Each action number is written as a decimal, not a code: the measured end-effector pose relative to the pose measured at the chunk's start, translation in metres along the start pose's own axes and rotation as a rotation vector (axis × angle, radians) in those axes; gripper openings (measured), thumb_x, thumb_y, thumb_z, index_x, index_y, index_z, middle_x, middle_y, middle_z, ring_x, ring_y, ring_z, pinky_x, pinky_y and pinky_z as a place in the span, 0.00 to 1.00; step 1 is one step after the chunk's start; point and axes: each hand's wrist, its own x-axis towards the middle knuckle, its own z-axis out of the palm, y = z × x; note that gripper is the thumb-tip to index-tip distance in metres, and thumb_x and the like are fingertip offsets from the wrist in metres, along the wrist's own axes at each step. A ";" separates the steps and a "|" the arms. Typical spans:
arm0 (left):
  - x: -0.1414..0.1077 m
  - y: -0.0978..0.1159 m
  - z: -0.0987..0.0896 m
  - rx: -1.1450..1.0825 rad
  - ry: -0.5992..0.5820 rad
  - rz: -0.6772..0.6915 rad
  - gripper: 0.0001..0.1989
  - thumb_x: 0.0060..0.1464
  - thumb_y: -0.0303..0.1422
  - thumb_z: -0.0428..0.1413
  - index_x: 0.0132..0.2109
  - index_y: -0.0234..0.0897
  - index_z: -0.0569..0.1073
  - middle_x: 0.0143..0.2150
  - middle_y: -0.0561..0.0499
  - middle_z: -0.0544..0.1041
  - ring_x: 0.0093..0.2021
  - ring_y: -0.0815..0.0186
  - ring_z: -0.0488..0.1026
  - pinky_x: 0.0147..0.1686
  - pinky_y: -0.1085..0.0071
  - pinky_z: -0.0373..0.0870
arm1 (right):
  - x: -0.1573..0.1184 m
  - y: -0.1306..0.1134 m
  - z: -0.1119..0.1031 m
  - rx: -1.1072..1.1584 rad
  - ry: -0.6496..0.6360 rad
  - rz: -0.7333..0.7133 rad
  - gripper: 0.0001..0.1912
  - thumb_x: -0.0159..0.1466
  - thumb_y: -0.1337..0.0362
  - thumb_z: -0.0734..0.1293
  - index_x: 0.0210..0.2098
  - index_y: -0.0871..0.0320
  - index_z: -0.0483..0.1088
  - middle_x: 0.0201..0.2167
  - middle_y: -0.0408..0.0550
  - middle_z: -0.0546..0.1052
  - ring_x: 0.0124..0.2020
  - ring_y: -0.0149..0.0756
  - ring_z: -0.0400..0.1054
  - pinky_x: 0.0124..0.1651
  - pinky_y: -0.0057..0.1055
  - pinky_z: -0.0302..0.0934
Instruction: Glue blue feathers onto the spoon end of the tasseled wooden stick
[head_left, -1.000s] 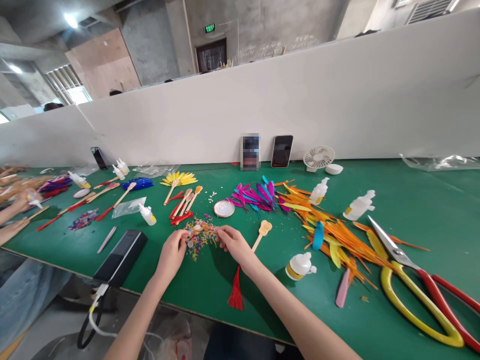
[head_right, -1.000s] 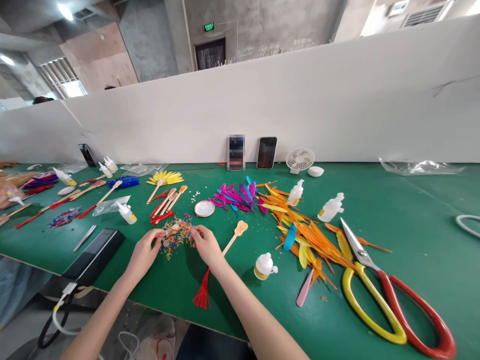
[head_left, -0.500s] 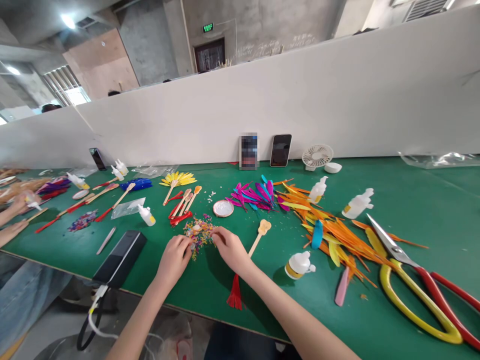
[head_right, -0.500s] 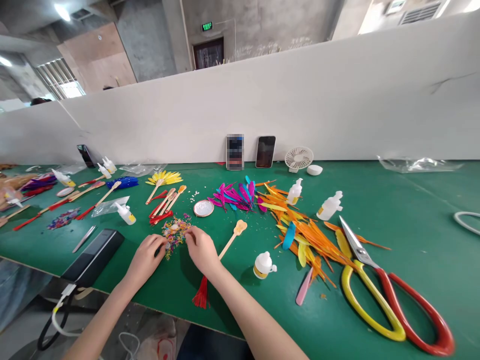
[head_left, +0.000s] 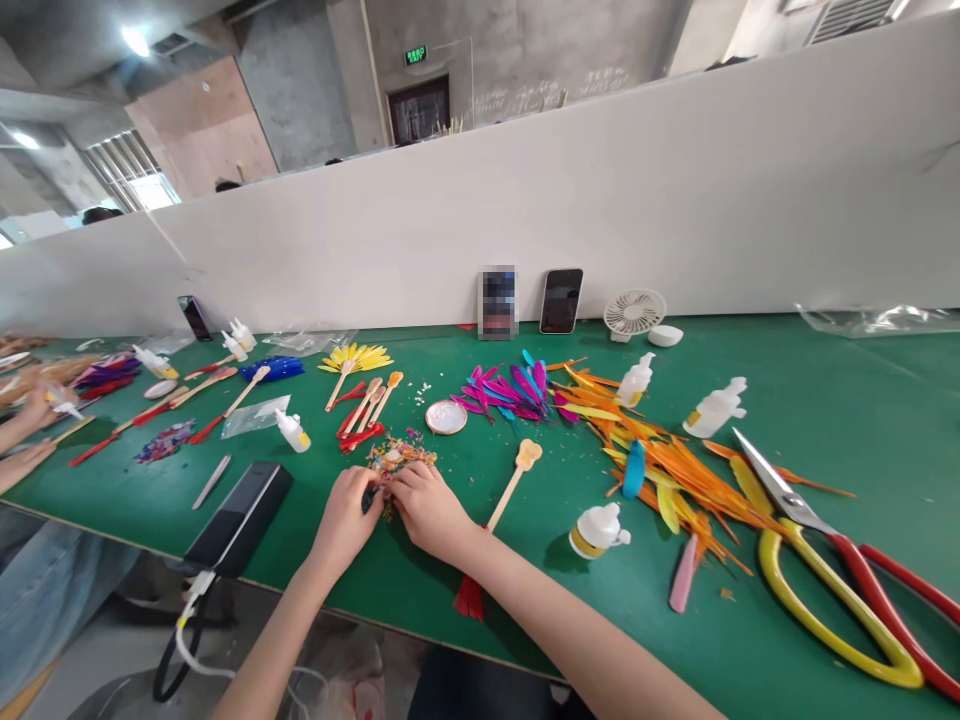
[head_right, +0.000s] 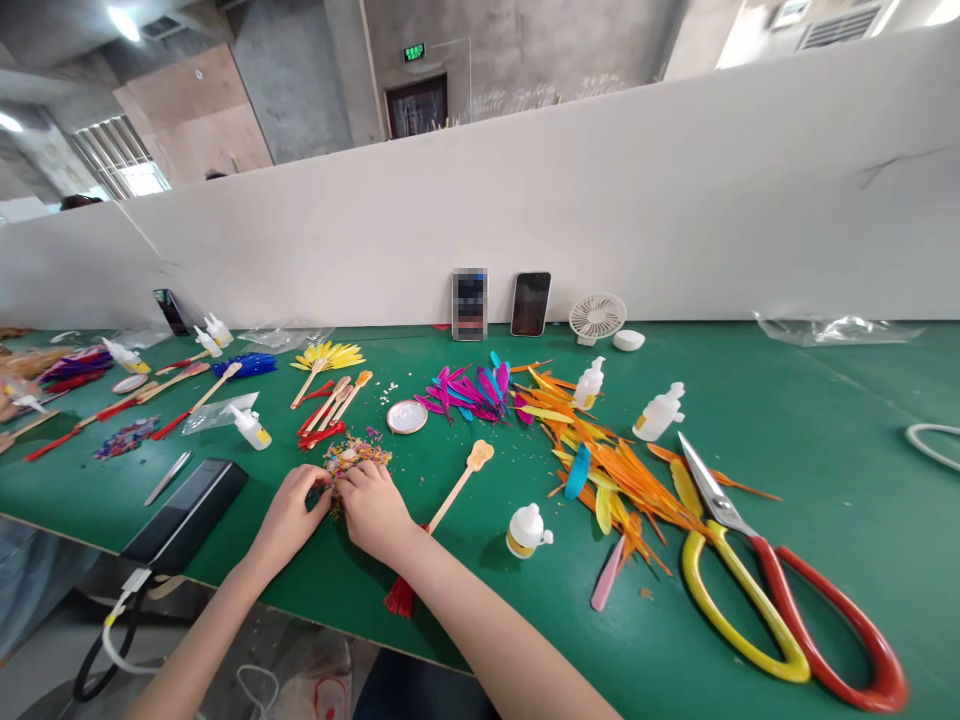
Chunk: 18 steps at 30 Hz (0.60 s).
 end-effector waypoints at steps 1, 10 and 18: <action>-0.001 0.000 0.000 0.001 -0.004 -0.002 0.02 0.49 0.28 0.47 0.30 0.38 0.64 0.28 0.51 0.69 0.31 0.64 0.68 0.31 0.67 0.67 | 0.000 -0.001 0.000 -0.013 -0.002 -0.001 0.11 0.58 0.72 0.58 0.38 0.63 0.69 0.35 0.52 0.72 0.39 0.41 0.60 0.42 0.37 0.56; -0.009 -0.006 -0.006 0.014 0.049 0.006 0.07 0.52 0.32 0.48 0.38 0.38 0.67 0.36 0.48 0.72 0.39 0.62 0.70 0.38 0.65 0.68 | 0.002 -0.001 0.004 0.016 0.030 0.064 0.11 0.57 0.72 0.59 0.38 0.62 0.69 0.36 0.53 0.72 0.41 0.41 0.60 0.42 0.36 0.56; -0.007 -0.001 -0.013 -0.038 0.078 -0.021 0.08 0.55 0.33 0.45 0.36 0.37 0.67 0.32 0.49 0.74 0.34 0.65 0.72 0.34 0.70 0.69 | 0.003 0.003 0.004 0.071 0.120 0.137 0.11 0.57 0.74 0.57 0.36 0.60 0.68 0.31 0.51 0.74 0.37 0.39 0.64 0.39 0.33 0.55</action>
